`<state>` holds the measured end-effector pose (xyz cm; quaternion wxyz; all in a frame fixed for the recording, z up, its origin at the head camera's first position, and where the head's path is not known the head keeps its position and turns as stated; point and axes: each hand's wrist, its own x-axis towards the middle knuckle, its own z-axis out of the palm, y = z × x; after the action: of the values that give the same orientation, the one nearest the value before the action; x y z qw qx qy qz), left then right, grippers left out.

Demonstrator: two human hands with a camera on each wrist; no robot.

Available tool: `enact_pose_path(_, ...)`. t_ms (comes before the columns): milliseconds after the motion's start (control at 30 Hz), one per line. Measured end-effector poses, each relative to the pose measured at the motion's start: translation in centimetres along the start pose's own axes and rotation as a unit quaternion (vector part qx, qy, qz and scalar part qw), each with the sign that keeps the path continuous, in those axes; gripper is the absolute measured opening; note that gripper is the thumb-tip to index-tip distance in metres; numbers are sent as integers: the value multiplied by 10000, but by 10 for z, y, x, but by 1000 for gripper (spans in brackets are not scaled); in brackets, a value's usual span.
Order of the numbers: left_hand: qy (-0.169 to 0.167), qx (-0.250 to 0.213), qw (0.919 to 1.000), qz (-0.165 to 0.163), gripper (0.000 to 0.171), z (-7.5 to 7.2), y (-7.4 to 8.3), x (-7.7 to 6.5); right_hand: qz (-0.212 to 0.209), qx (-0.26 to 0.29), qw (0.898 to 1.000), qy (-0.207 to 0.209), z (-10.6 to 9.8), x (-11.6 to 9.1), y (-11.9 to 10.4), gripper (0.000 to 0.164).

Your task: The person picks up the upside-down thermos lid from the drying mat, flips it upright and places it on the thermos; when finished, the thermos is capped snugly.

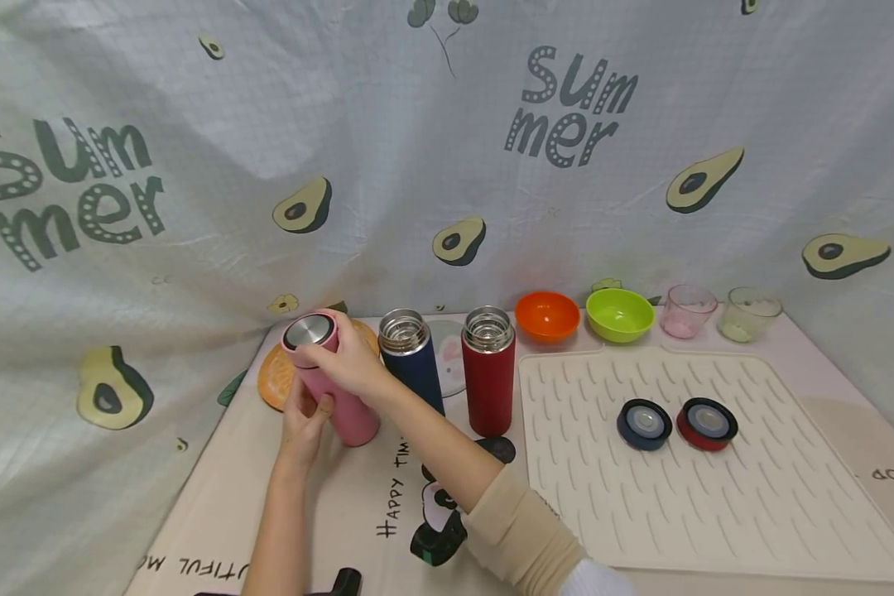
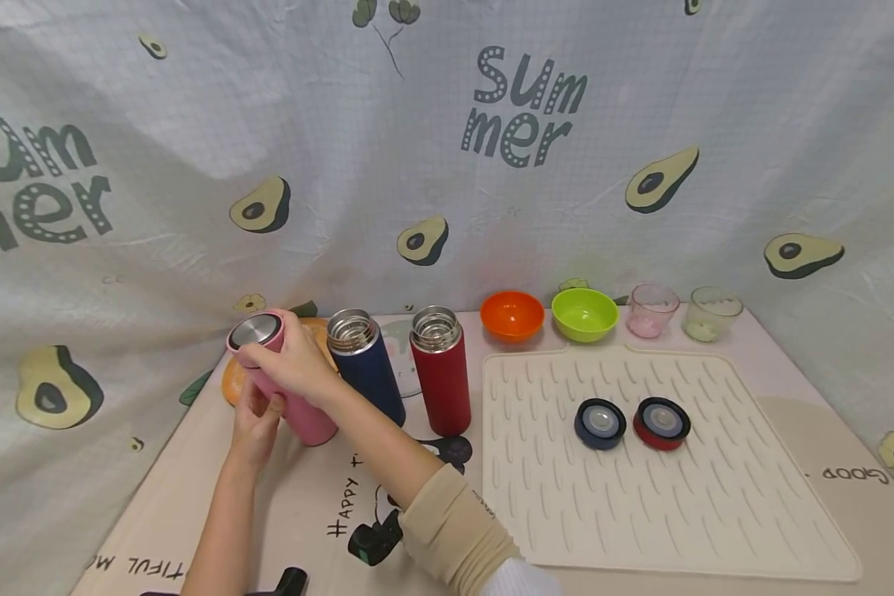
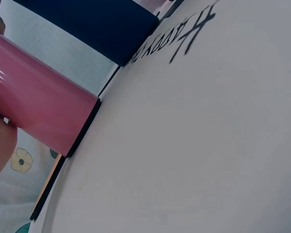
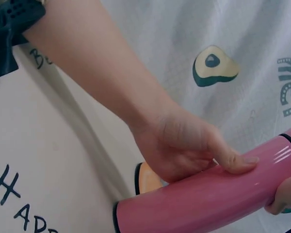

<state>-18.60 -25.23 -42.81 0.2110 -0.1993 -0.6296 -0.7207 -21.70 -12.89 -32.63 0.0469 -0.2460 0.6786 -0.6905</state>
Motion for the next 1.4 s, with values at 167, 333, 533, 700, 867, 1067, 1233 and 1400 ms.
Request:
enact_pose_path(167,5,61,10000,-67,51,-4,2,0,-1,261,9995,-160,-1,2,2,58)
enact_pose_path(333,-77,71,9999,-128,50,-5,1,1,-114,-284,9989,346,0,2,3,59)
enact_pose_path(533,59,-10,9999,-106,46,-5,1,-1,40,-261,9996,-132,2,1,1,65)
enact_pose_path(700,49,68,9999,-83,44,-5,1,-2,71,-17,9999,92,3,1,3,64)
enact_pose_path(867,15,146,9998,-147,43,-5,3,-2,-38,-487,9981,386,4,1,2,66)
enact_pose_path(1067,70,115,9993,-359,42,-5,7,-2,92,-206,9997,-60,4,1,0,66)
enact_pose_path(1233,52,186,9993,-327,42,-7,7,-1,-19,-20,9988,498,7,-1,0,60)
enact_pose_path(1400,25,181,9989,-427,44,-7,8,-1,10,-210,9985,500,7,-1,-3,62)
